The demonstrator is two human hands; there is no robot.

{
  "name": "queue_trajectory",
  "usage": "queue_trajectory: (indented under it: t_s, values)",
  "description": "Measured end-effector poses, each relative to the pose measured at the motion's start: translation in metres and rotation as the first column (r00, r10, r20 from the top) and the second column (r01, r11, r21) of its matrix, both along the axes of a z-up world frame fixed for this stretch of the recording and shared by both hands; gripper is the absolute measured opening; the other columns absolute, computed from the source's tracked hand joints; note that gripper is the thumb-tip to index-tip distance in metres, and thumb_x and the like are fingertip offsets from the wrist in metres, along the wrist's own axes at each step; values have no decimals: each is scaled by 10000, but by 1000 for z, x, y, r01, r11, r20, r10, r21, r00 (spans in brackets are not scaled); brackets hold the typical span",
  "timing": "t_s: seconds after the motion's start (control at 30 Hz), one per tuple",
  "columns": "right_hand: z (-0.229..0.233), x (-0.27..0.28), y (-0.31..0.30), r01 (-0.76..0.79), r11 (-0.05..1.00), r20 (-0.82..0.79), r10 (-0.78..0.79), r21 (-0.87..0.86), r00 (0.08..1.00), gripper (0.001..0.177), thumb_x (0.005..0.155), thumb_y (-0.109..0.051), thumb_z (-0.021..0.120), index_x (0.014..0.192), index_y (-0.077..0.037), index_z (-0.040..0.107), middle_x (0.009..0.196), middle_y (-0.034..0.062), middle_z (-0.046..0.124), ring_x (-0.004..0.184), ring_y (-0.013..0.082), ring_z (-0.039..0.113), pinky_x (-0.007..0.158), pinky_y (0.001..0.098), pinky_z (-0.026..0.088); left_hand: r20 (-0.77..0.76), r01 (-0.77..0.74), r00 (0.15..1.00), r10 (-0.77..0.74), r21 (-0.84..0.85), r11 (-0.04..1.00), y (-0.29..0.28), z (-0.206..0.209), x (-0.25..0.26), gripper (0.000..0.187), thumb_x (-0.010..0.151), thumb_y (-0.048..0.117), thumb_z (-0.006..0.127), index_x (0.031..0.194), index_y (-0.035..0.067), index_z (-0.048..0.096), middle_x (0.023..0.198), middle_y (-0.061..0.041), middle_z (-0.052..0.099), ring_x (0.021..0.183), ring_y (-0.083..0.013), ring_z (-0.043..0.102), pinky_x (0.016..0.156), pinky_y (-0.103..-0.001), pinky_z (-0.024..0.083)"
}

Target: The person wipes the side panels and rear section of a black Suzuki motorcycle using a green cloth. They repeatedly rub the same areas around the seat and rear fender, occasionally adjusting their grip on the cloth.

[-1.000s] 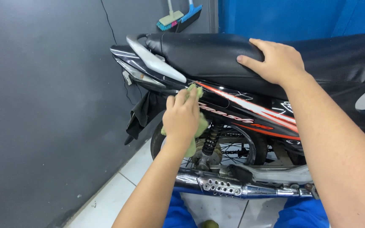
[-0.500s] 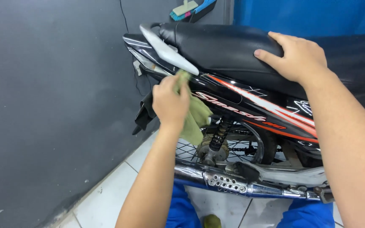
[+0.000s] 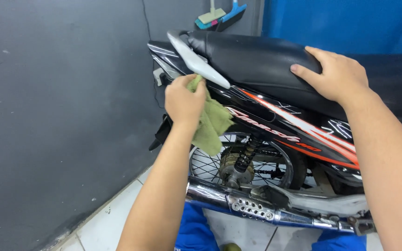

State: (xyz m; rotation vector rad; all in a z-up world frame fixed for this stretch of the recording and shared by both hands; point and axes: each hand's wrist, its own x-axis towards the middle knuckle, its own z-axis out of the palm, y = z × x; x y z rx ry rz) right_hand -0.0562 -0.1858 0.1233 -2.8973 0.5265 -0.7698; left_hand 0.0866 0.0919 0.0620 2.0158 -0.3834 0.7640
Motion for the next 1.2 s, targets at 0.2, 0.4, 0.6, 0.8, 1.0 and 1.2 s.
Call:
queue_trajectory:
  t_s: [0.2,0.4,0.6,0.8,1.0,1.2]
  values:
    - [4,0,5,58,997,-37,-57,49,998,806,903,-711,382,1537,-217,455,1506,113,510,1348,409,468,1005,573,416,-57,145,989,-140,88,986,0,5,-23,352,867,423,651,1076,169,776,1105,32,738,1066,-250,611,754,-415,547]
    - [4,0,7,72,996,-52,-69,57,996,811,900,-716,371,1542,-226,443,1513,112,501,1353,408,463,1016,575,408,-91,51,995,-47,39,998,13,17,8,316,856,362,657,1104,190,753,1102,48,734,1062,-230,622,771,-419,553]
    - [8,0,9,84,994,-67,-80,69,995,823,881,-727,363,1545,-246,432,1521,101,493,1375,381,456,1030,562,417,-122,138,985,-126,91,986,14,19,-7,361,863,423,641,1105,182,757,1135,36,726,1104,-222,612,829,-410,529]
    - [8,0,12,114,991,-81,-108,72,991,824,881,-739,354,1549,-262,428,1529,97,487,1377,388,455,1033,564,416,-92,97,992,-83,155,983,21,25,11,326,849,379,668,1092,186,768,1161,71,718,1112,-234,603,718,-415,562]
    - [7,1,9,111,991,-67,-107,69,992,820,876,-734,370,1544,-264,439,1518,94,503,1368,386,469,1024,560,428,-73,135,989,-126,150,979,21,20,1,325,897,379,633,1116,176,760,1159,17,727,1078,-267,610,770,-428,549]
    - [5,1,9,104,992,-69,-99,72,993,817,879,-736,372,1542,-264,443,1518,97,502,1368,391,466,1022,567,426,-102,34,995,-21,127,991,24,24,20,365,915,380,589,1189,191,737,1190,57,704,1082,-262,589,722,-435,555]
